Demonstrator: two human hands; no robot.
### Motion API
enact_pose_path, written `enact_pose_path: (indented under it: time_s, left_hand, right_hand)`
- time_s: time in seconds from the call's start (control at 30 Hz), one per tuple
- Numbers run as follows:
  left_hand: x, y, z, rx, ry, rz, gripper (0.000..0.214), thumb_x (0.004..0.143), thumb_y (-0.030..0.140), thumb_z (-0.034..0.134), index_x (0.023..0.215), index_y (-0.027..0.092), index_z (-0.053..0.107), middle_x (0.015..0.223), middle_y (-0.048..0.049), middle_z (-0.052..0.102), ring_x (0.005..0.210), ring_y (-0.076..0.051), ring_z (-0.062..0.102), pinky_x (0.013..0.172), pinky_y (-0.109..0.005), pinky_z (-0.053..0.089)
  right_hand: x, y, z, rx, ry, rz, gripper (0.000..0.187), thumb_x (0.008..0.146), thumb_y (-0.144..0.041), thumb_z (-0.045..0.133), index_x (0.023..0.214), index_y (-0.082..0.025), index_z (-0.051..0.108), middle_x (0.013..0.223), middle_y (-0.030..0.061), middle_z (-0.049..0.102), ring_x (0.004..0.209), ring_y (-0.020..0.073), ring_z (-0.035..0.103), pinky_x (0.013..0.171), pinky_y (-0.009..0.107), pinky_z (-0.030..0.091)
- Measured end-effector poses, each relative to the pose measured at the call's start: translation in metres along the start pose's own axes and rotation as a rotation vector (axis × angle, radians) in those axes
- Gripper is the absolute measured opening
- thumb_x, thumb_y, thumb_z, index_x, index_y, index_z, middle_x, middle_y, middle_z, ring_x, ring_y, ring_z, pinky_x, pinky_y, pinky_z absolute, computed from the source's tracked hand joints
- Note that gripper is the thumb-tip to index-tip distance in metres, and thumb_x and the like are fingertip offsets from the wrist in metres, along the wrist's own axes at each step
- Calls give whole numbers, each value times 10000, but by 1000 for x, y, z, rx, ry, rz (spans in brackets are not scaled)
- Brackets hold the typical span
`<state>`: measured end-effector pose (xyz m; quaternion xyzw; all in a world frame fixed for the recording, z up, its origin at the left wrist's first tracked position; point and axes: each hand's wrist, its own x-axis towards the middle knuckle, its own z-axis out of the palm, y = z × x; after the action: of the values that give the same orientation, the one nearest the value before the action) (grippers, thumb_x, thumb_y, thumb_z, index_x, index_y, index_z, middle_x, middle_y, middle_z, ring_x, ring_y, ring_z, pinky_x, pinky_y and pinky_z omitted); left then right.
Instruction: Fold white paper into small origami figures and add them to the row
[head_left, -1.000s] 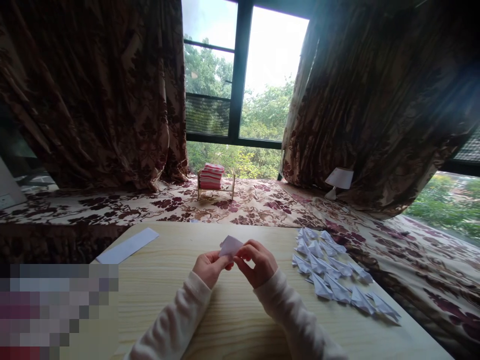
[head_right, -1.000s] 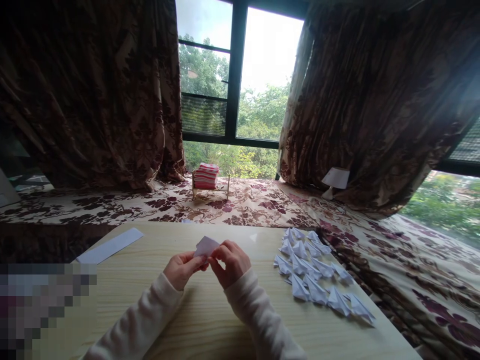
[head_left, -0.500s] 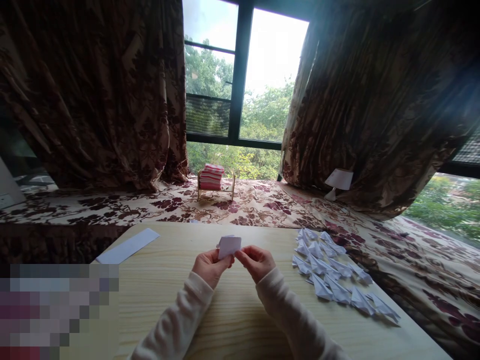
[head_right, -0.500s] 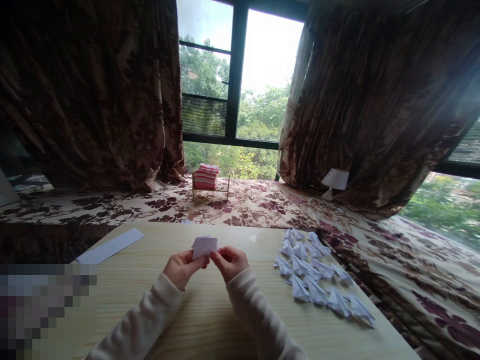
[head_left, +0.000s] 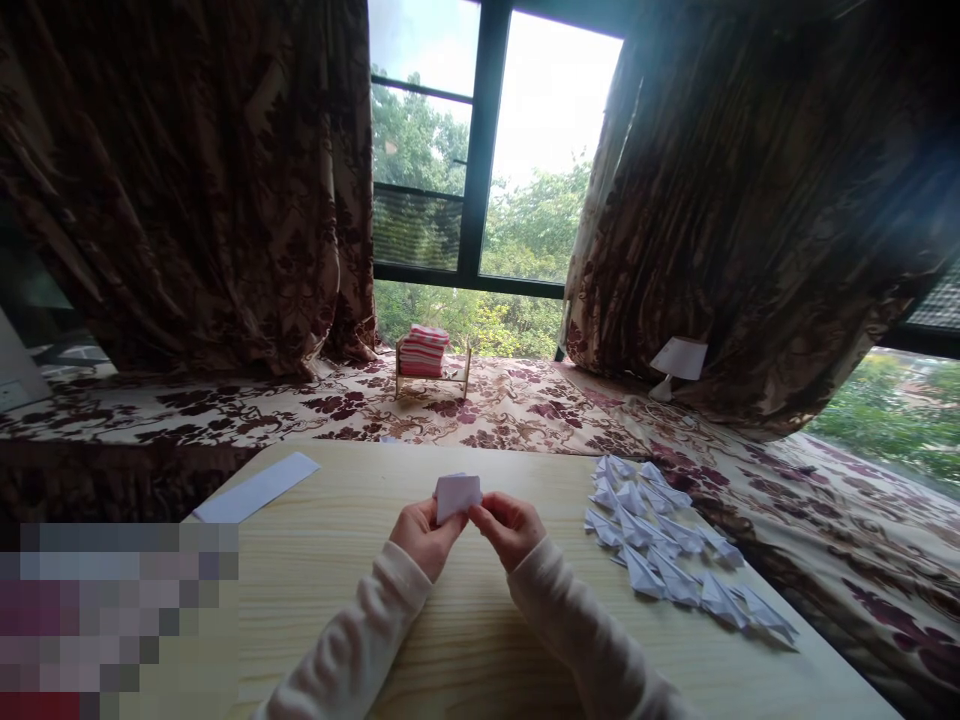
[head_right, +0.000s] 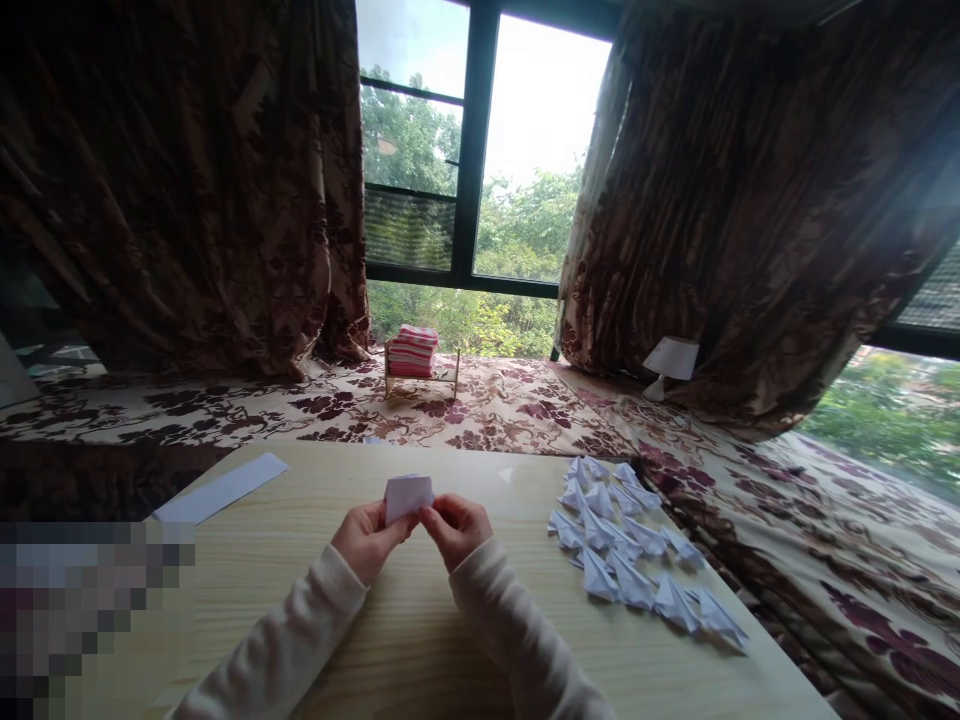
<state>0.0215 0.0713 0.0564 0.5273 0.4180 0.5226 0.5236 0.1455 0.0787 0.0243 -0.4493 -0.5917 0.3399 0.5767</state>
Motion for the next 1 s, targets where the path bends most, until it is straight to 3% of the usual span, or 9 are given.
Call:
enact_pose_path:
  time_s: [0.13, 0.37, 0.5, 0.63, 0.77, 1.0]
  left_hand:
    - [0, -3, 2, 64, 19, 13, 193, 523, 283, 718, 630, 124, 696, 517, -17, 620, 615, -207, 579, 570, -255, 419]
    - [7, -1, -10, 144, 118, 3, 185, 495, 306, 738, 519, 135, 671, 461, -2, 587, 501, -152, 515, 507, -238, 369]
    - [13, 3, -18, 127, 236, 44, 273, 488, 328, 740, 711, 176, 703, 720, -25, 665, 641, -158, 556, 592, -235, 405]
    - [12, -4, -8, 2, 169, 22, 282, 492, 353, 723, 690, 160, 671, 640, -33, 666, 624, -180, 592, 624, -275, 450]
    - [12, -10, -5, -92, 142, -21, 245, 474, 321, 738, 600, 152, 614, 559, -15, 651, 549, -158, 582, 587, -274, 460]
    - [10, -10, -5, -151, 70, -43, 267, 452, 295, 766, 612, 132, 626, 542, -6, 639, 522, -133, 570, 546, -245, 459]
  right_hand:
    - [-3, 1, 5, -67, 30, -37, 263, 691, -379, 546, 548, -179, 451, 474, -67, 324, 467, 76, 274, 424, 221, 217]
    - [5, 5, -4, -101, 93, -6, 261, 703, -380, 496, 542, -185, 432, 463, -77, 285, 449, 72, 253, 417, 217, 214]
    - [4, 6, -3, -61, 87, 16, 283, 706, -414, 516, 567, -168, 492, 458, -68, 331, 436, 69, 277, 404, 213, 226]
    - [-2, 7, 7, -13, 54, 53, 340, 694, -470, 553, 558, -159, 532, 409, -64, 368, 383, 61, 302, 361, 202, 230]
    - [1, 3, -1, -10, 64, 63, 378, 675, -505, 581, 549, -149, 569, 393, -48, 410, 369, 68, 347, 352, 200, 280]
    - [10, -5, -18, -23, 126, -43, 289, 691, -415, 593, 805, -154, 639, 665, 41, 613, 575, 139, 541, 436, 220, 411]
